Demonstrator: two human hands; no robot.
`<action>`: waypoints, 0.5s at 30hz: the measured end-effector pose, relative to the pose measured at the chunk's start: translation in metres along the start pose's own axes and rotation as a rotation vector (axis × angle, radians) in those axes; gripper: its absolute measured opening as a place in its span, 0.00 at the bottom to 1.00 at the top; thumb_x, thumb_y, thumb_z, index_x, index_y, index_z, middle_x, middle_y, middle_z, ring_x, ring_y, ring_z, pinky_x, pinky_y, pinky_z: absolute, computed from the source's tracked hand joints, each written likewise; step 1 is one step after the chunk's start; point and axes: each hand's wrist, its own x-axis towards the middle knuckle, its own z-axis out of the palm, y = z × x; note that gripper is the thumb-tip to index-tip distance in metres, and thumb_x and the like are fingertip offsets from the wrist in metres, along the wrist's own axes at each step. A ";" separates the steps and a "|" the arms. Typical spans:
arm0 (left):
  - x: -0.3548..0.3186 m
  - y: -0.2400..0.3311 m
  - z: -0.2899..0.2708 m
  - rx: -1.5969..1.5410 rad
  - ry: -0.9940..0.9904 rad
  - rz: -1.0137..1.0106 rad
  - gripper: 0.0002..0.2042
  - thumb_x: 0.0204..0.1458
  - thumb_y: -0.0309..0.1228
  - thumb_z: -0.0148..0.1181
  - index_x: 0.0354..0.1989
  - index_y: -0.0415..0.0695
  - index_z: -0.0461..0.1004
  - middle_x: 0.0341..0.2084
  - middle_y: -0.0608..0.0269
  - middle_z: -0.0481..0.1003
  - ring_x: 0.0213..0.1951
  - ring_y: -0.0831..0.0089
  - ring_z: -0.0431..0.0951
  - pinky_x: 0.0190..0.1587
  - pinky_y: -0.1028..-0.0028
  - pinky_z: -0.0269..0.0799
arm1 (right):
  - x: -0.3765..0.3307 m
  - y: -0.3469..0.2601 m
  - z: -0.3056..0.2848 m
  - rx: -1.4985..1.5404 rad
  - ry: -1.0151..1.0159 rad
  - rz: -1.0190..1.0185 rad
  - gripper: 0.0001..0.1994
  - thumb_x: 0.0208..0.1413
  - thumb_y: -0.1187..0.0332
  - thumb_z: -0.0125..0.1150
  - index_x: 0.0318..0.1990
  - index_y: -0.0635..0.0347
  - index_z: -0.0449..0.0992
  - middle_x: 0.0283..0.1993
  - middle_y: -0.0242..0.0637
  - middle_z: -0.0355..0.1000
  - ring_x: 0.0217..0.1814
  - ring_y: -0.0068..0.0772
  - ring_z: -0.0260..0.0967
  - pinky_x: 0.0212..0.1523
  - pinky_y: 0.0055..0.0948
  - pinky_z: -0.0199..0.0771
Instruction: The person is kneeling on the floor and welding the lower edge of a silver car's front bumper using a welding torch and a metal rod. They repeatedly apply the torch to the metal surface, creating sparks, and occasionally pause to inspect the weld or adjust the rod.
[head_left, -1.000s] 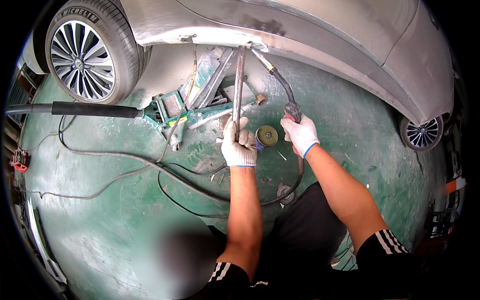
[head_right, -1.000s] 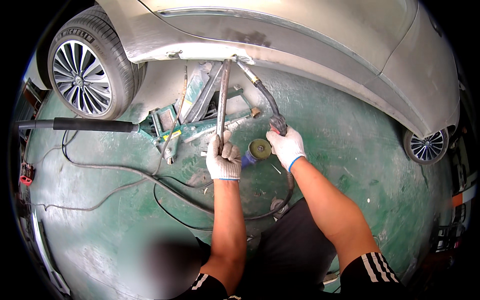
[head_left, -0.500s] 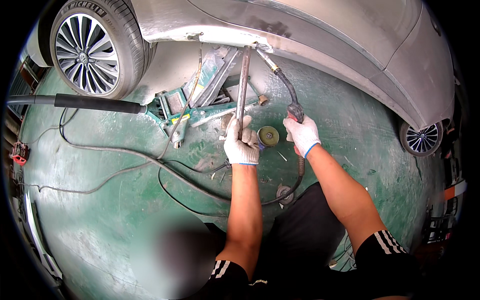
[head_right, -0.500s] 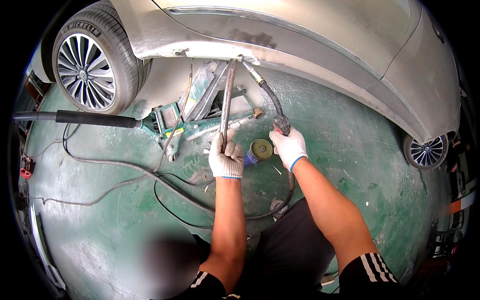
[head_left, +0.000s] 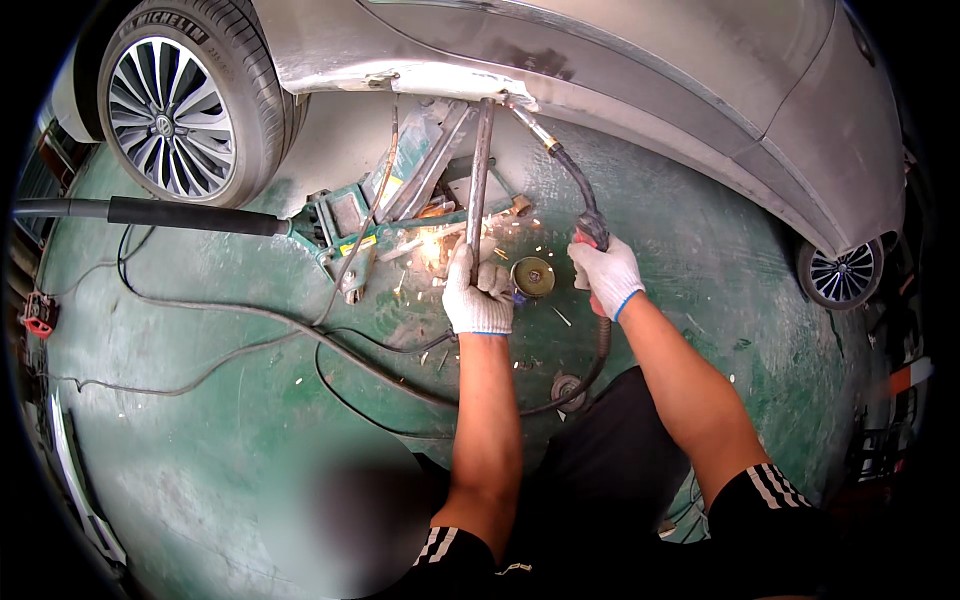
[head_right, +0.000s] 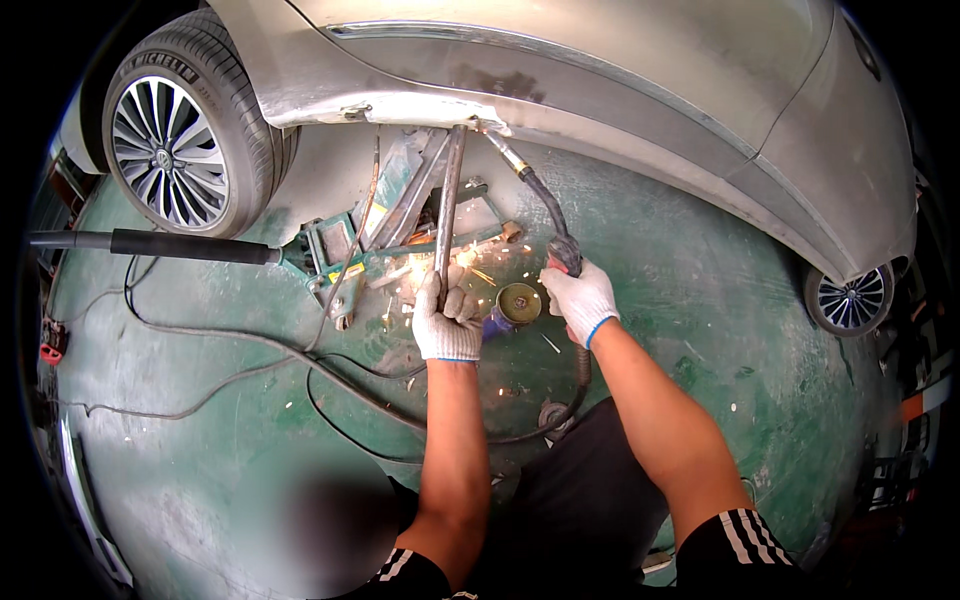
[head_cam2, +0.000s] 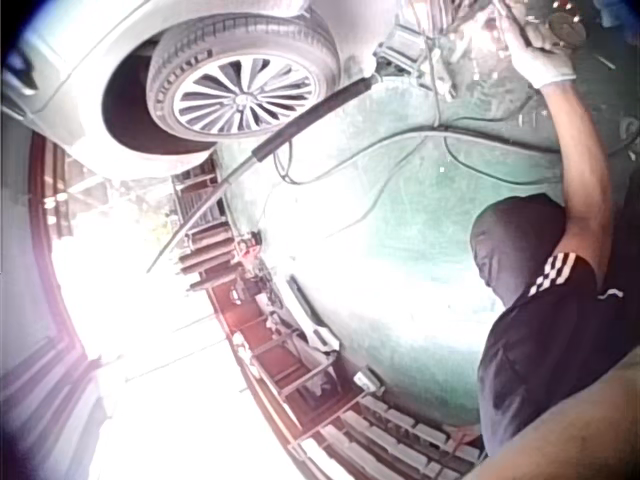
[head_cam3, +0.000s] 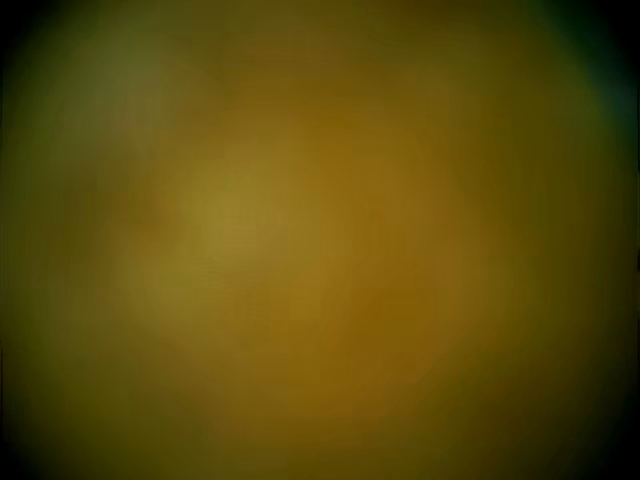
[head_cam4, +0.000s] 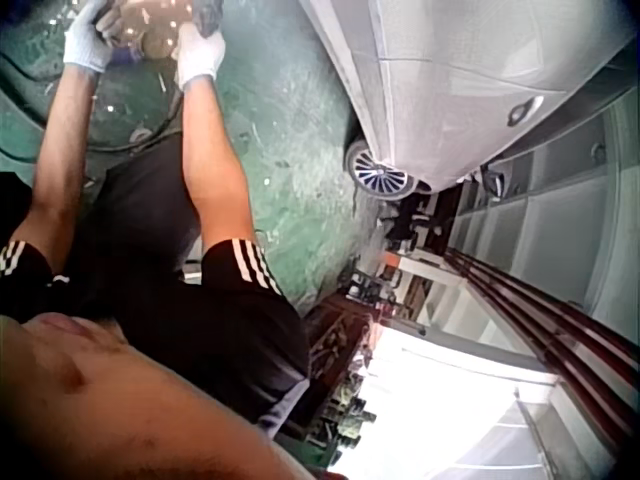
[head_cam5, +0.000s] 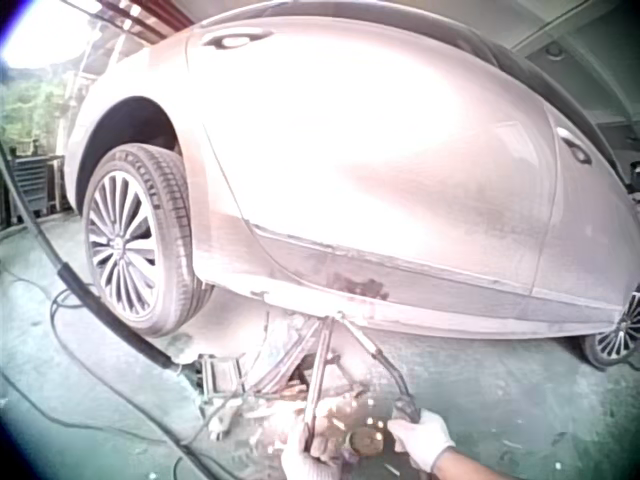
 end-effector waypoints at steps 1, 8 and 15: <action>-0.001 0.000 0.000 0.001 0.007 0.002 0.10 0.73 0.33 0.54 0.53 0.40 0.77 0.40 0.53 0.87 0.16 0.84 0.60 0.18 0.79 0.58 | -0.001 -0.001 -0.002 -0.004 0.006 0.005 0.09 0.60 0.66 0.70 0.44 0.57 0.79 0.30 0.26 0.72 0.22 0.21 0.65 0.26 0.29 0.69; -0.004 0.000 0.005 0.014 0.019 -0.001 0.10 0.73 0.33 0.54 0.53 0.40 0.76 0.40 0.52 0.86 0.17 0.83 0.64 0.18 0.79 0.60 | 0.002 0.004 -0.007 0.055 -0.017 -0.019 0.10 0.59 0.67 0.71 0.44 0.61 0.80 0.30 0.28 0.73 0.23 0.20 0.67 0.25 0.27 0.69; -0.003 0.001 0.002 0.015 -0.004 -0.007 0.11 0.72 0.33 0.54 0.54 0.40 0.76 0.41 0.51 0.86 0.17 0.83 0.64 0.19 0.79 0.61 | 0.001 0.003 -0.005 0.045 -0.027 -0.031 0.10 0.59 0.68 0.70 0.44 0.60 0.80 0.30 0.28 0.74 0.24 0.20 0.67 0.26 0.27 0.69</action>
